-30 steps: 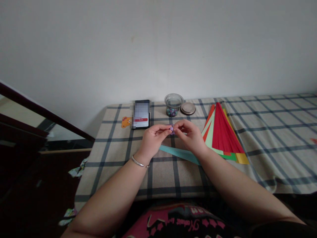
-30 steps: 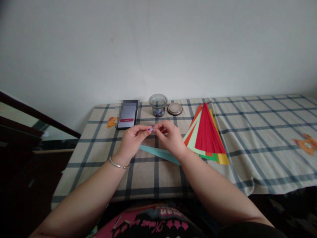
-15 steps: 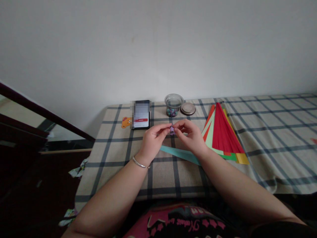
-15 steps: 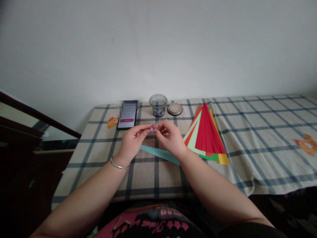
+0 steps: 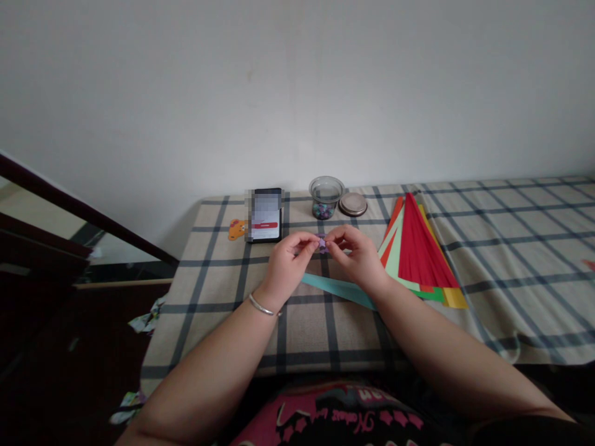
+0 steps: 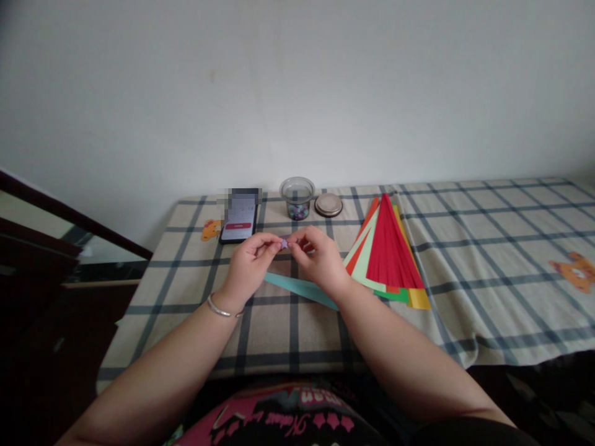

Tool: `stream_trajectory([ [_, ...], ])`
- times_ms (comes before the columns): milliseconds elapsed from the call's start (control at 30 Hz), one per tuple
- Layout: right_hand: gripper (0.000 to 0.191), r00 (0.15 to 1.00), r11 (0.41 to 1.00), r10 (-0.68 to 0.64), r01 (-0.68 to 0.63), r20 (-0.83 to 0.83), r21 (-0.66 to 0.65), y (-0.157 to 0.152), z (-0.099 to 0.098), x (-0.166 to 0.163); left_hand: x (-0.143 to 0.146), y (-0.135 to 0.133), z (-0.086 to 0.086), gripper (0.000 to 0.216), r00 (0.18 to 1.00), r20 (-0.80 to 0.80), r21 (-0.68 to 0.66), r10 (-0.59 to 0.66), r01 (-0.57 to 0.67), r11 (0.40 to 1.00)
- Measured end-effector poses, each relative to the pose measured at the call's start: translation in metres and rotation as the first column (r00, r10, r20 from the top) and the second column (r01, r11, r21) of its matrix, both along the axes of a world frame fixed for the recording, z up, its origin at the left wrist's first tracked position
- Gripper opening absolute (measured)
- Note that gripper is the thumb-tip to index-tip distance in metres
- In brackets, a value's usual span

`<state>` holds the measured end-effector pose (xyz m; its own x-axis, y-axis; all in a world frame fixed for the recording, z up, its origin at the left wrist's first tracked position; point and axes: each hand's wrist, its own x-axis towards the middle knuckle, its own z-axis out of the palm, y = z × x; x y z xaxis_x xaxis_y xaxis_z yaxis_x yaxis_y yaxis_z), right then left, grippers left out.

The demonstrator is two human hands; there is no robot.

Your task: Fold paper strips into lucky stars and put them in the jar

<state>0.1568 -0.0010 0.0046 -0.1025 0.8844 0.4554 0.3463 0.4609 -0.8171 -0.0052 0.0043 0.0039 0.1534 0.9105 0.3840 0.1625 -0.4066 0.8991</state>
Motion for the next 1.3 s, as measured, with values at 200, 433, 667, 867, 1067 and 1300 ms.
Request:
stream_trajectory([
  [200,0.007,0.999,0.997,-0.024,0.021,-0.045,-0.070,0.0005,-0.0005,-0.0011,0.0028,-0.0021,0.0040,0.014,0.998,0.040,-0.043,-0.054,0.055,0.998],
  [433,0.010,0.999,0.997,-0.025,0.022,-0.046,-0.078,0.0006,0.0002,-0.0011,0.0023,-0.0016,0.0021,0.015,1.000,0.001,-0.020,-0.009,0.009,1.000],
  [667,0.011,0.999,0.997,-0.012,0.009,-0.034,-0.078,0.0009,0.0010,0.0002,0.0019,0.0001,-0.0014,0.015,1.000,0.006,-0.015,0.001,-0.001,1.000],
  [867,0.009,1.000,0.997,-0.014,0.012,-0.024,-0.076,0.0021,-0.0005,0.0004,0.0014,0.0010,-0.0029,0.012,1.000,-0.004,-0.020,0.021,-0.021,1.000],
  [1067,0.007,0.999,0.996,0.020,-0.023,-0.038,-0.092,0.0013,0.0016,-0.0016,-0.0004,0.0015,0.0009,0.010,1.000,-0.019,-0.044,-0.021,0.020,0.999],
  [1300,0.010,1.000,0.990,0.001,-0.002,-0.009,-0.142,0.0024,0.0019,-0.0011,-0.0019,0.0029,0.0034,0.007,0.987,-0.155,-0.041,-0.040,0.034,0.999],
])
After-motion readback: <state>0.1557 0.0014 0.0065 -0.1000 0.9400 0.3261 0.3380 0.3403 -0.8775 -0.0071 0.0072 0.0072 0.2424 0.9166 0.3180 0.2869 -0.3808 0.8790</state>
